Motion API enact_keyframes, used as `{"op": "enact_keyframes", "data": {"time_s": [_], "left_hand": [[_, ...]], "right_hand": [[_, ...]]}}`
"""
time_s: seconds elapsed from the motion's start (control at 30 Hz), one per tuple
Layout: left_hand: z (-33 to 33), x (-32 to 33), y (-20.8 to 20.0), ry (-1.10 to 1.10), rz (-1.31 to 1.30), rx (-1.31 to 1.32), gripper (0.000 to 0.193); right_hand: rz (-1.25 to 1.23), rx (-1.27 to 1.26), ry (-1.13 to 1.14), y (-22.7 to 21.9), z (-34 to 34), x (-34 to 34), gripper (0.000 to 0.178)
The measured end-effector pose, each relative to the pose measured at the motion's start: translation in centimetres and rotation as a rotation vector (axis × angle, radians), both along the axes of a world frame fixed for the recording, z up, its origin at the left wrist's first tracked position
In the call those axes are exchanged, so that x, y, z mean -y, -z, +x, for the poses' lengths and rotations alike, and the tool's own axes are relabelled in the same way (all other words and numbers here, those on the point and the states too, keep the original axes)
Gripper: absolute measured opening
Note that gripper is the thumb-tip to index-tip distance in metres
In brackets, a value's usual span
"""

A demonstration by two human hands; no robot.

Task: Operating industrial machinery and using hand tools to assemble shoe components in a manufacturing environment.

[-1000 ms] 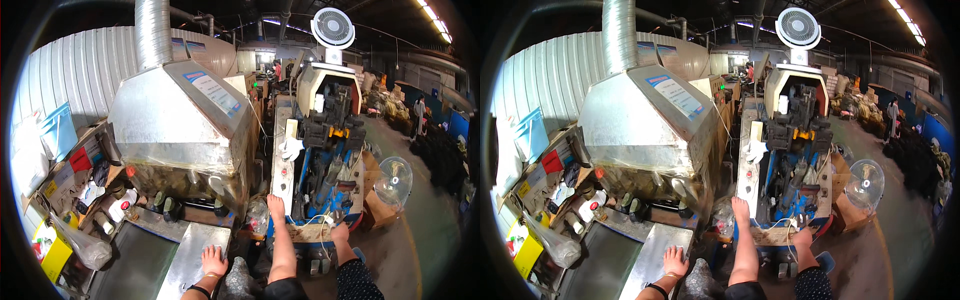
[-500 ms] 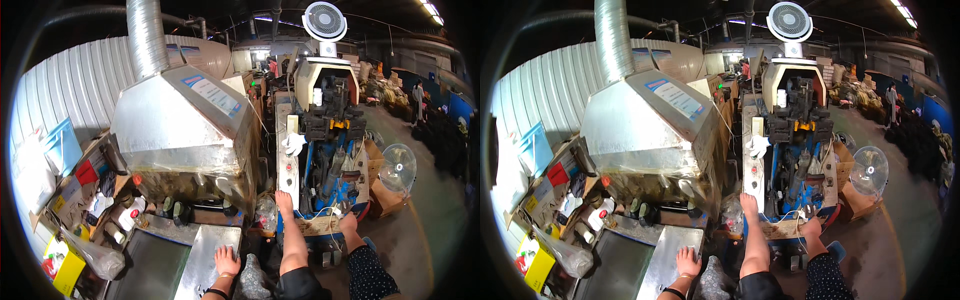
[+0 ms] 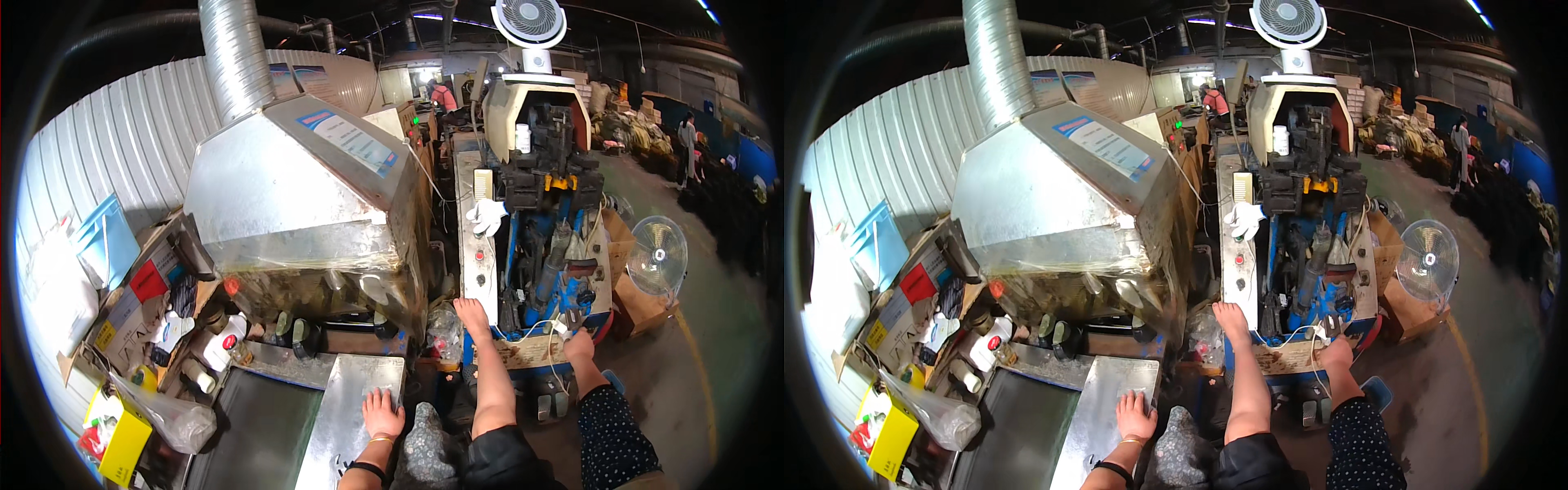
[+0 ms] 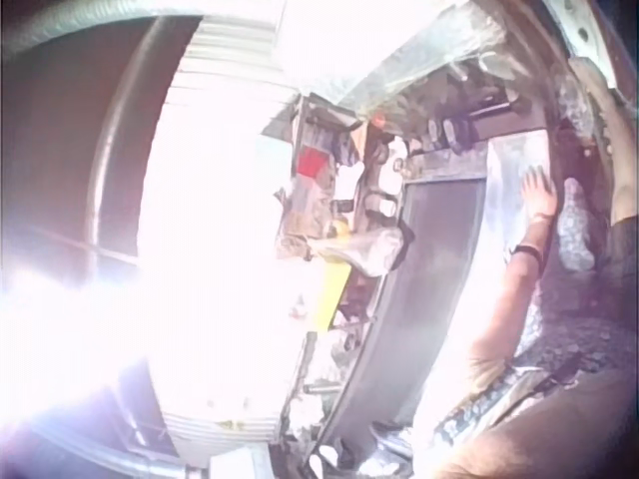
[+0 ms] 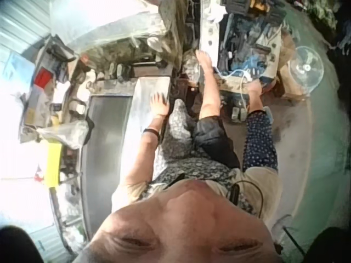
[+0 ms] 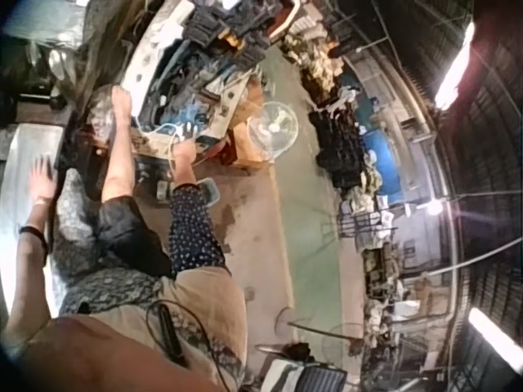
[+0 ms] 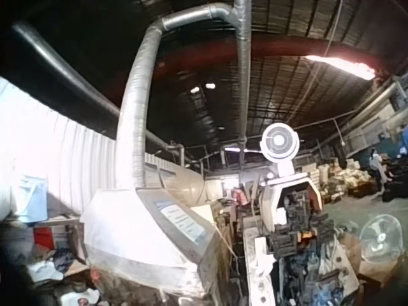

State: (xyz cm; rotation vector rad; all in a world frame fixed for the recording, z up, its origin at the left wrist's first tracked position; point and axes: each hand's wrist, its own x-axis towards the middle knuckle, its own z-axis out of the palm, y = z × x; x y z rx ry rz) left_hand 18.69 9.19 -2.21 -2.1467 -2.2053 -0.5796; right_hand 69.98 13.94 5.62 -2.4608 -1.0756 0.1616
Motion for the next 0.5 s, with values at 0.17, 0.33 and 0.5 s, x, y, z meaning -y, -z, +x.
{"op": "enact_keyframes", "data": {"time_s": [0.17,0.33,0.5], "left_hand": [[0.3,0.2,-0.1,0.000,-0.008,-0.013,0.067],[0.2,0.2,0.3,0.005,-0.023,-0.016,0.068],[-0.4,0.4,0.4,-0.001,-0.019,-0.004,0.065]], "right_hand": [[-0.019,-0.024,0.012,-1.1,-0.4,0.6,0.042],[-0.002,0.006,0.050,0.9,0.7,-0.3,0.057],[-0.012,-0.025,0.040,0.3,-0.5,-0.3,0.060]]}}
